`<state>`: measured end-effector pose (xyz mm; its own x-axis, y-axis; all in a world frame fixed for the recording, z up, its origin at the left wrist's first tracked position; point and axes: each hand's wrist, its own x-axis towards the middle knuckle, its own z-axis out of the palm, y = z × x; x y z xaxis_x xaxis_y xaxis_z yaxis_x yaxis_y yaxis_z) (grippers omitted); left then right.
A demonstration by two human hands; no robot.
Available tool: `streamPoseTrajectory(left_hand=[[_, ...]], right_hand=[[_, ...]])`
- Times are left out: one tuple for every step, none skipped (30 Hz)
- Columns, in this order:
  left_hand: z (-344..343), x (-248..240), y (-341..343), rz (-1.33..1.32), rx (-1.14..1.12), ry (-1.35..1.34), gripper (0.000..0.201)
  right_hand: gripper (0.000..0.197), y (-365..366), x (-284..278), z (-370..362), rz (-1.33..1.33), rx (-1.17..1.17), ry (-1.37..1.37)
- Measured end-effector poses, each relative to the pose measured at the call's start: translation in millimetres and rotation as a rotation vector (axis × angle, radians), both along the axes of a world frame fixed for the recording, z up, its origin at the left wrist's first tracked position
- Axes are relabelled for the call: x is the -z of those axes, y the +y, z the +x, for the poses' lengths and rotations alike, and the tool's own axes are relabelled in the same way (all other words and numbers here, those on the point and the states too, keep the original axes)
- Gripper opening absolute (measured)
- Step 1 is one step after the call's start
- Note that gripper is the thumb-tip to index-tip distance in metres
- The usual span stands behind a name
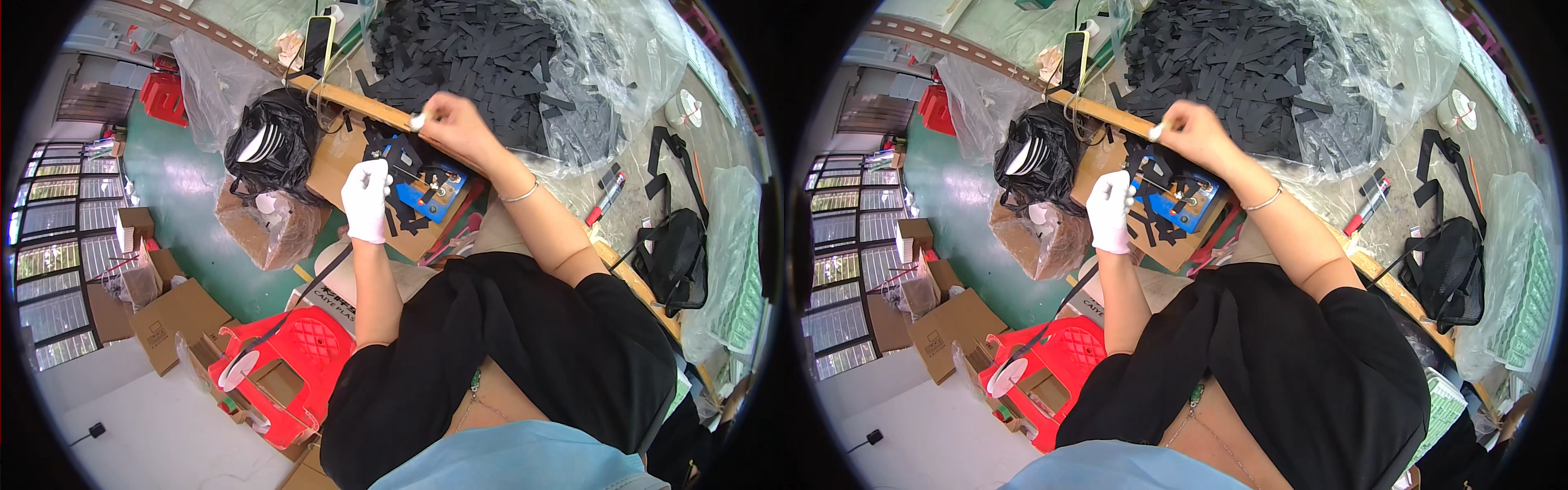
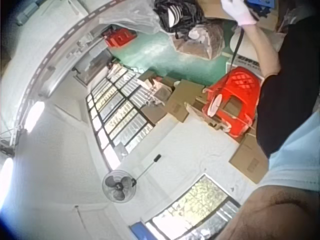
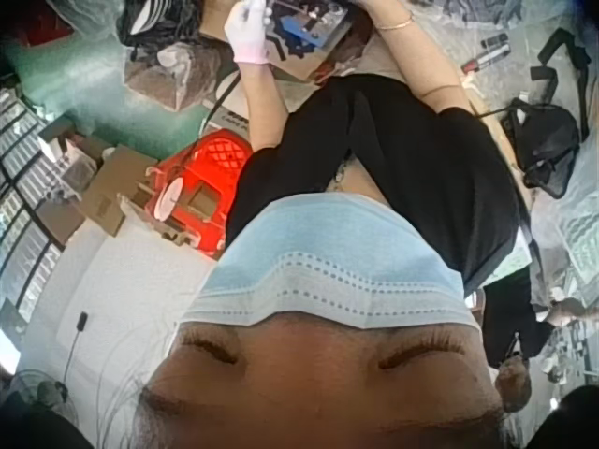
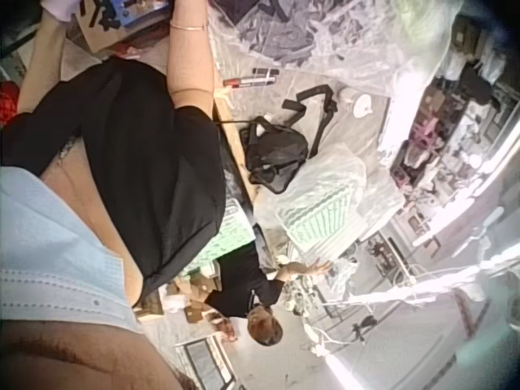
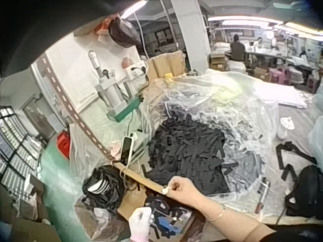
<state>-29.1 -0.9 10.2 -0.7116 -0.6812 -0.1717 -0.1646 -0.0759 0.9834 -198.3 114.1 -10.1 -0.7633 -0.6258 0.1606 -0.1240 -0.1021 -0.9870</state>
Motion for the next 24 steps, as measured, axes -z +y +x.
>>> streamPoseTrajectory(left_hand=[[1, -1, 0, -0.001, 0.002, 0.002, 0.013], [1, -2, 1, 0.015, 0.002, 0.01, 0.013], [3, -2, 0, 0.032, -0.003, 0.017, 0.013], [6, -1, 0, 0.032, -0.004, 0.018, 0.013], [9, 0, -2, 0.019, 0.002, 0.032, 0.014], [10, 0, -2, 0.006, 0.013, 0.047, 0.014], [12, 0, -1, 0.008, 0.015, 0.047, 0.014], [14, 0, -1, 0.013, -0.003, 0.024, 0.014], [18, 0, 0, 0.017, -0.023, 0.001, 0.014], [21, 0, 0, 0.019, -0.022, -0.003, 0.014], [24, 0, 0, 0.014, -0.02, 0.01, 0.014], [27, 1, 0, 0.009, -0.019, 0.023, 0.014], [30, 2, 0, 0.032, -0.052, 0.014, 0.014], [33, 4, -1, 0.036, -0.052, 0.01, 0.014], [36, 6, -3, 0.026, -0.063, -0.008, 0.014], [39, 7, -5, 0.016, -0.078, -0.026, 0.014], [41, 8, -5, 0.018, -0.079, -0.033, 0.014], [42, 9, -4, 0.019, -0.076, -0.031, 0.014], [43, 10, -3, 0.022, -0.078, -0.023, 0.014], [44, 10, -3, 0.025, -0.08, -0.015, 0.014], [44, 11, -2, 0.029, -0.079, -0.015, 0.014], [43, 12, 0, 0.042, -0.071, -0.016, 0.013], [43, 13, 1, 0.054, -0.064, -0.017, 0.013], [42, 14, 2, 0.057, -0.061, -0.016, 0.013]], right_hand=[[0.021, 4, 2, -13, -0.002, 0.112, 0.018], [0.022, 9, 5, -27, -0.004, 0.225, 0.036], [0.025, 14, 0, -36, 0.022, 0.369, 0.071], [0.028, 21, -11, -43, 0.049, 0.515, 0.107], [0.034, 29, -17, -48, 0.049, 0.579, 0.172], [0.04, 37, -24, -52, 0.051, 0.646, 0.237], [0.048, 41, -30, -52, 0.238, 0.787, 0.575], [0.048, 45, -29, -50, 0.241, 0.788, 0.575], [0.051, 51, -28, -47, 0.385, 0.781, 0.722], [0.054, 57, -26, -43, 0.531, 0.768, 0.866], [0.047, 64, -24, -37, 0.364, 0.574, 0.73], [0.037, 68, -32, -23, 0.305, 0.363, 0.463], [0.033, 74, -42, -9, 0.217, 0.166, 0.158], [0.033, 80, -47, 4, 0.125, -0.029, -0.147], [0.036, 86, -44, 15, 0.134, -0.117, -0.227], [0.041, 91, -38, 25, 0.142, -0.209, -0.308], [0.043, 94, -30, 36, 0.194, -0.244, -0.3], [0.056, 97, -20, 48, 0.196, -0.246, -0.291], [0.058, 100, -8, 58, 0.228, -0.236, -0.292], [0.06, 102, 2, 65, 0.259, -0.226, -0.291], [0.06, 103, 11, 68, 0.263, -0.224, -0.291], [0.056, 104, 17, 70, 0.284, -0.233, -0.177], [0.053, 105, 23, 72, 0.303, -0.242, -0.062], [0.053, 102, 26, 73, 0.306, -0.238, -0.062]])
